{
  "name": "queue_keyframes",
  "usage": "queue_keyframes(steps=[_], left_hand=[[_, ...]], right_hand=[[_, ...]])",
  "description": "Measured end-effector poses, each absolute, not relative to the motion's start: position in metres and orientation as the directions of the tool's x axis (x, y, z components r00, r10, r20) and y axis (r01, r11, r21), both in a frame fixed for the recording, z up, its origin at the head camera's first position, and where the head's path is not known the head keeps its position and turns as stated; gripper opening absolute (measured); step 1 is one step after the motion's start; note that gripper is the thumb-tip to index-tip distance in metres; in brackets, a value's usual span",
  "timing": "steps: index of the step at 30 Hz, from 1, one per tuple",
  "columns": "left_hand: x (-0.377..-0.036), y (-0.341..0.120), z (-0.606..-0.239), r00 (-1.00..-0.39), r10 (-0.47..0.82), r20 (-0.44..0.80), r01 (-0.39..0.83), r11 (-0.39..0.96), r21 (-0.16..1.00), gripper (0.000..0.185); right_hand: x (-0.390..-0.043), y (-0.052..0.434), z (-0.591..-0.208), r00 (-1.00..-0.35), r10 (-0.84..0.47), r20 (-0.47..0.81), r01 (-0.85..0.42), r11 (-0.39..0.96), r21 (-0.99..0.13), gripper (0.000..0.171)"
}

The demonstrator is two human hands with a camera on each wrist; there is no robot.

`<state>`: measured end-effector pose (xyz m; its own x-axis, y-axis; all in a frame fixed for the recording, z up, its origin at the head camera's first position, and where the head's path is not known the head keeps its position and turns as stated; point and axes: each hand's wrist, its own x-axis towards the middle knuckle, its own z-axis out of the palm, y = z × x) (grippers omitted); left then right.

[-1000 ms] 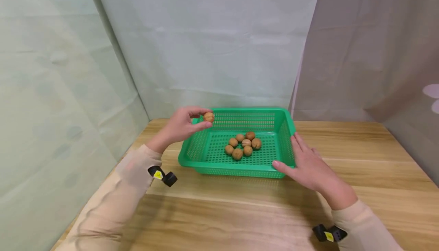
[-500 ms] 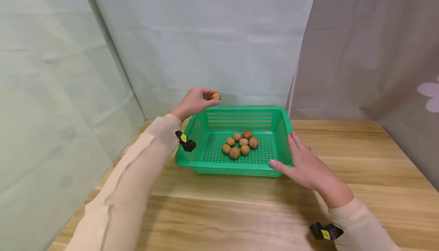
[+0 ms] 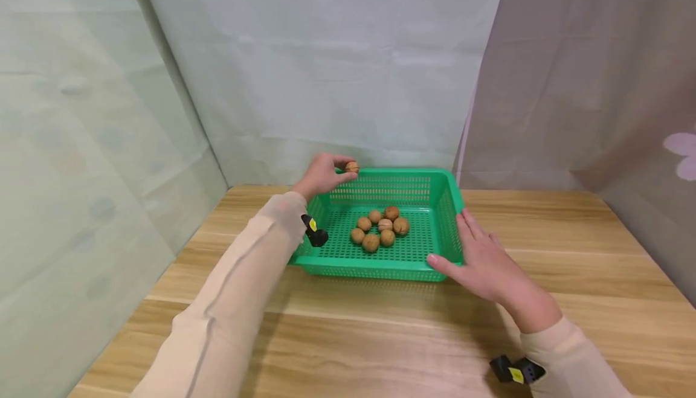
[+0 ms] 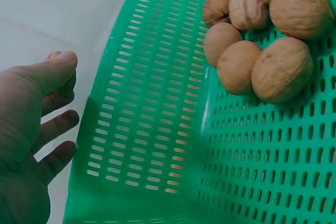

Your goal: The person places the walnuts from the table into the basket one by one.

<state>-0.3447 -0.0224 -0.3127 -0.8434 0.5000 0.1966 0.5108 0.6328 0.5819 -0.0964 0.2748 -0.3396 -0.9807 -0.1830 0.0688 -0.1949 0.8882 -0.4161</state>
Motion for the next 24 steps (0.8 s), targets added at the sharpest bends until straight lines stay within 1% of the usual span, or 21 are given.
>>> queue_keyframes(steps=[4, 10, 15, 19, 24], left_hand=[[-0.343, -0.021, -0.316, -0.831, 0.523, 0.187, 0.523, 0.624, 0.58, 0.051], [-0.338, -0.019, -0.32, -0.834, 0.519, 0.188, 0.518, 0.618, 0.592, 0.051], [-0.335, -0.013, -0.324, -0.807, 0.561, 0.184, 0.549, 0.599, 0.583, 0.048], [-0.334, -0.008, -0.329, -0.778, 0.619, 0.108, 0.559, 0.602, 0.57, 0.047], [-0.334, -0.005, -0.339, -0.745, 0.667, -0.004, 0.581, 0.652, 0.487, 0.048]], right_hand=[[-0.096, 0.275, -0.339, -0.981, -0.18, 0.073, -0.194, 0.891, -0.41, 0.103], [-0.096, 0.275, -0.339, -0.98, -0.184, 0.073, -0.197, 0.891, -0.41, 0.102], [-0.095, 0.276, -0.341, -0.982, -0.177, 0.069, -0.19, 0.892, -0.411, 0.103], [-0.094, 0.277, -0.34, -0.982, -0.176, 0.073, -0.19, 0.893, -0.408, 0.103], [-0.093, 0.274, -0.339, -0.98, -0.182, 0.08, -0.199, 0.894, -0.402, 0.102]])
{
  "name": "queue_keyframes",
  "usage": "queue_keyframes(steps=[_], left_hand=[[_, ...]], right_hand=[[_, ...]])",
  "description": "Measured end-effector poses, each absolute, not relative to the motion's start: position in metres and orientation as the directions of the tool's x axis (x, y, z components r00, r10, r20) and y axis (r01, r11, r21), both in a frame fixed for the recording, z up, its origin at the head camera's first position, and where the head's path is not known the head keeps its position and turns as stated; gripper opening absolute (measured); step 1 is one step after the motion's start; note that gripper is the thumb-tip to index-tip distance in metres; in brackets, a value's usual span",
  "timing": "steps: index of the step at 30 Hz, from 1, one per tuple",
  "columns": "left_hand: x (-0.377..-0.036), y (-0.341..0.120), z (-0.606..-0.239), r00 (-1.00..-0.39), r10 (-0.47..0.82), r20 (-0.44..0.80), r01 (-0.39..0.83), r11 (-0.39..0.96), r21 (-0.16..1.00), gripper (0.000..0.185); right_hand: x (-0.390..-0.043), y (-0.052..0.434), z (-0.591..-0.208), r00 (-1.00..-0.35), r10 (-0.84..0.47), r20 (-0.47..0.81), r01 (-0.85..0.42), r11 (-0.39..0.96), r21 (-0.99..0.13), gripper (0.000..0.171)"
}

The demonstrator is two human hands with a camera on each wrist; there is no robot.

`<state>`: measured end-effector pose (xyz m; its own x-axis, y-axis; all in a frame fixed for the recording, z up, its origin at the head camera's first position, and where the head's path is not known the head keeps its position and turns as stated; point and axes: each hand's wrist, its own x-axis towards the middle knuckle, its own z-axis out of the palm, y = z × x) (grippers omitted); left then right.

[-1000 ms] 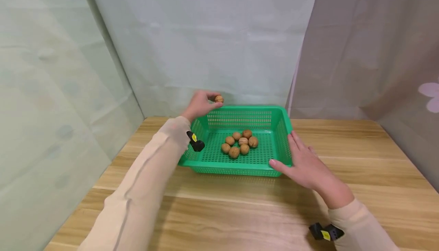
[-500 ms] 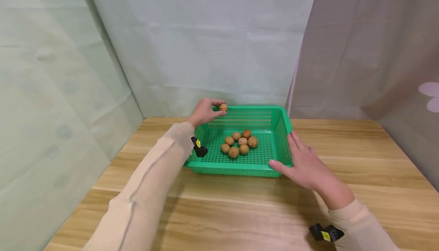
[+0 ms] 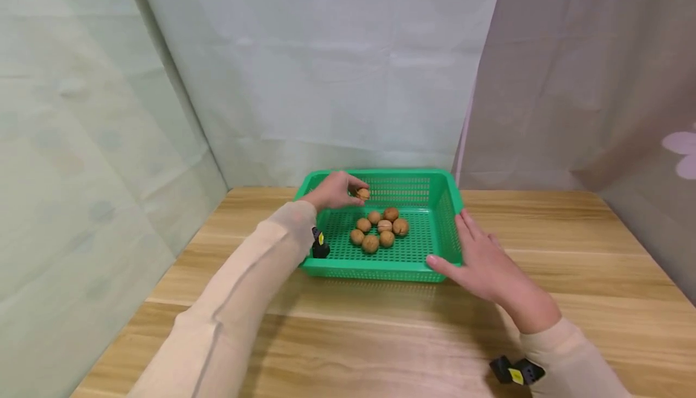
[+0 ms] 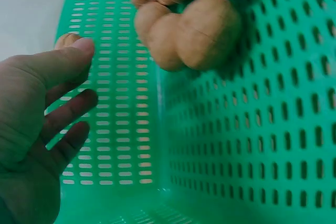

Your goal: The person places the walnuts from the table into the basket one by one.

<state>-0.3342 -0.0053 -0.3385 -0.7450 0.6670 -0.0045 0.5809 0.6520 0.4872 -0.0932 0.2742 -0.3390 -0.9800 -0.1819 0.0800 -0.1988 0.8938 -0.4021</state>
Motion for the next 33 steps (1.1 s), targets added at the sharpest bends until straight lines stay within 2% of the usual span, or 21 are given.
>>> queue_keyframes(steps=[5, 18, 25, 33], left_hand=[[-0.334, -0.006, -0.345, -0.714, 0.694, -0.089, 0.601, 0.673, 0.431, 0.049], [-0.328, -0.004, -0.345, -0.693, 0.697, -0.185, 0.57, 0.686, 0.451, 0.034], [-0.326, -0.01, -0.336, -0.713, 0.692, -0.117, 0.564, 0.664, 0.49, 0.038], [-0.31, -0.027, -0.294, -0.744, 0.669, -0.005, 0.552, 0.618, 0.56, 0.04]], right_hand=[[-0.094, 0.27, -0.339, -0.98, -0.18, 0.082, -0.198, 0.894, -0.401, 0.102], [-0.094, 0.27, -0.342, -0.982, -0.173, 0.072, -0.187, 0.892, -0.411, 0.104], [-0.094, 0.269, -0.343, -0.98, -0.181, 0.081, -0.198, 0.889, -0.412, 0.103], [-0.103, 0.27, -0.344, -0.977, -0.19, 0.091, -0.211, 0.889, -0.407, 0.102]])
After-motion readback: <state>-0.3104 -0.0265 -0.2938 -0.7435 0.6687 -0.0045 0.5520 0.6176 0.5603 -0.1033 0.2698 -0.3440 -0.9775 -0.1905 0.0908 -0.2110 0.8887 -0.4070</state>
